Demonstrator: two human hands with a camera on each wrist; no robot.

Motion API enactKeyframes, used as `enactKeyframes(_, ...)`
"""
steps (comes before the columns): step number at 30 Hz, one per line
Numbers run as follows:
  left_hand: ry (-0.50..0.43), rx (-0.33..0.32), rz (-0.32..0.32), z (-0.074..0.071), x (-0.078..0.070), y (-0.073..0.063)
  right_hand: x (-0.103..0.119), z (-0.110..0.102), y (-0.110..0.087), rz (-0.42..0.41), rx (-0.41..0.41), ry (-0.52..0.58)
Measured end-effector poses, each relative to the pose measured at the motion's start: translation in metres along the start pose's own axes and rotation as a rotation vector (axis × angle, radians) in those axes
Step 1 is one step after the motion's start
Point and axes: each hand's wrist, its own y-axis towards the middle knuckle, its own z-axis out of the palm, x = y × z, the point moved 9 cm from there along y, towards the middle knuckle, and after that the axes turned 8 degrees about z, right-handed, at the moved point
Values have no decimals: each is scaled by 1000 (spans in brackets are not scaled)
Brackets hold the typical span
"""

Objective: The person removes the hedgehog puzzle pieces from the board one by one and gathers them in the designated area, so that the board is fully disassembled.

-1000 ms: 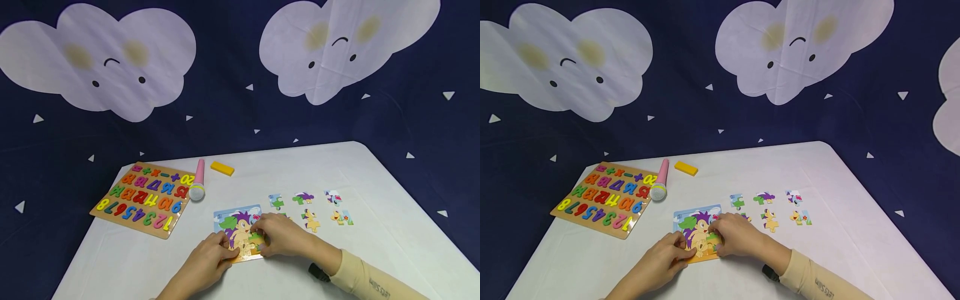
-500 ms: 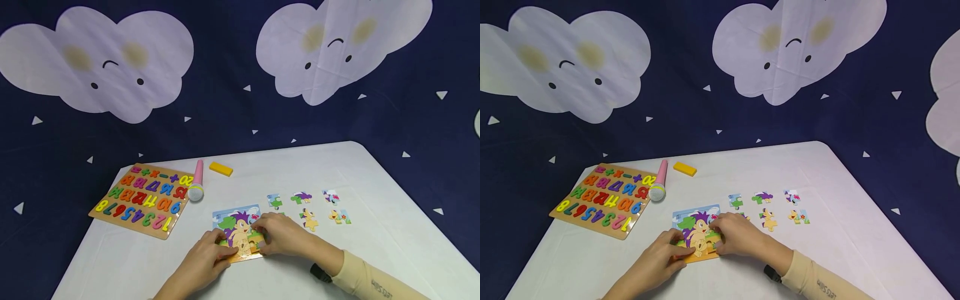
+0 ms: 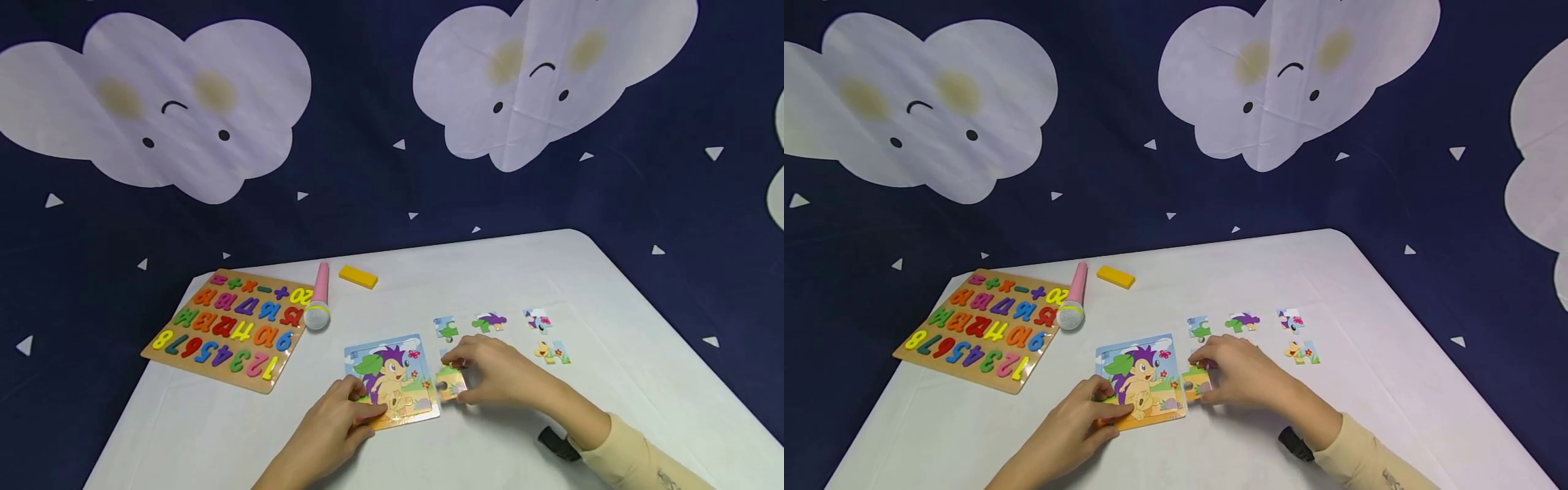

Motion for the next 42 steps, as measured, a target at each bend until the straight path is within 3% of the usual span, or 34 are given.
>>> enactKeyframes(6, 3, 5, -14, 0, 1, 0, -25, -20, -16, 25, -61, 36)
enactKeyframes(12, 4, -5, -21, 0, 2, 0, -52, -35, -33, 48, -72, 90)
enactKeyframes(17, 2, -4, -34, 1, 2, -1, -81, -51, -52, 105, -127, 105)
enactKeyframes(25, -15, 61, -84, 5, 5, -2, -120, -69, -84, 117, -180, 120)
enactKeyframes(29, -9, 58, -86, 5, 5, -2, -138, -69, -96, 133, -170, 140)
enactKeyframes(36, -7, 59, -92, 4, 5, -2, -164, -54, -105, 206, -73, 190)
enactKeyframes(42, -1, 55, -95, 4, 4, -2, -167, -48, -106, 139, -51, 200)
